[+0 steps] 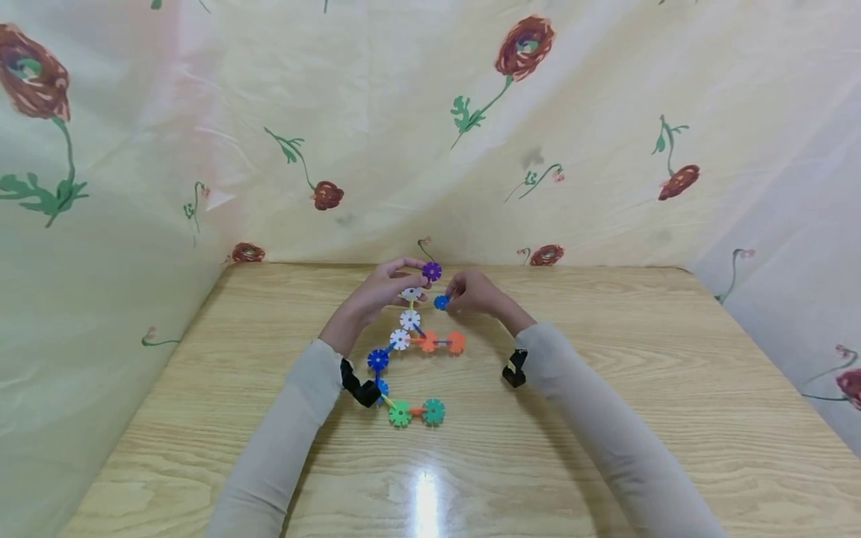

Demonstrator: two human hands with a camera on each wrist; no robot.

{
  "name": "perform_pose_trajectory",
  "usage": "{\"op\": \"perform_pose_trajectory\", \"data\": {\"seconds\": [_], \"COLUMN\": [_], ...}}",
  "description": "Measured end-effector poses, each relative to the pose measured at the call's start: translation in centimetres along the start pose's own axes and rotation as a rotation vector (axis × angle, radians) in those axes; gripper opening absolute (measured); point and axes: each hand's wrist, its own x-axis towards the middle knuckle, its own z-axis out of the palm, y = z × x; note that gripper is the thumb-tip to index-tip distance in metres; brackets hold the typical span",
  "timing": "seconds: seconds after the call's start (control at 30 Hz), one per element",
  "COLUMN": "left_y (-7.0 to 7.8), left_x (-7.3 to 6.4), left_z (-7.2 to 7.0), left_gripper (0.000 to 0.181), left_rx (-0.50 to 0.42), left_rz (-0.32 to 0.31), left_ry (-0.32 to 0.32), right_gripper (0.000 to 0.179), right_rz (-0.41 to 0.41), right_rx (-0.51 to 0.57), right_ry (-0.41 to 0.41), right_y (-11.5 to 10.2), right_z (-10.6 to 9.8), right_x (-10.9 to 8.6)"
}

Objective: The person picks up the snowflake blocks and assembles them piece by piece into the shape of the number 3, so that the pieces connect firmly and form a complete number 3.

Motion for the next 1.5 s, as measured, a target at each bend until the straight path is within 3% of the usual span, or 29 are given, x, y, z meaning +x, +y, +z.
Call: {"op": "perform_pose_trajectory", "data": {"seconds": [0.33, 0.6, 0.93, 1.3, 1.5], "left_y": [-0.2, 0.0, -0.2, -0.4, -0.3], "left_x": [0.0, 0.0, 0.1, 0.2, 0.2], "left_z": [-0.2, -0.2, -0.3, -0.3, -0.3], "left_gripper": [0.036, 0.036, 0.034, 0.034, 0.033], "left_rx": [0.005, 0.01, -0.01, -0.006, -0.017], "left_rz": [-0.001, -0.005, -0.002, 0.003, -0.004], "left_ry": [-0.002, -0.002, -0.006, -0.006, -0.005], "right_gripper": [0.032, 0.03, 0.027, 0.017, 0.021], "right_rz": [0.01, 0.044, 0.021, -0.01, -0.005], "right_rx": [0.025, -0.012, 0.043, 0.21, 0.293], "right_ry": [-0.046, -0.075, -0.089, 0.005, 0.063], "right_y": [-0.1, -0.8, -0.7, -0.1, 0.0], "right_z": [-0.1, -0.5, -0.6, 0.4, 0.5], "right_x": [-0.2, -0.4, -0.4, -1.0, -1.7]}}
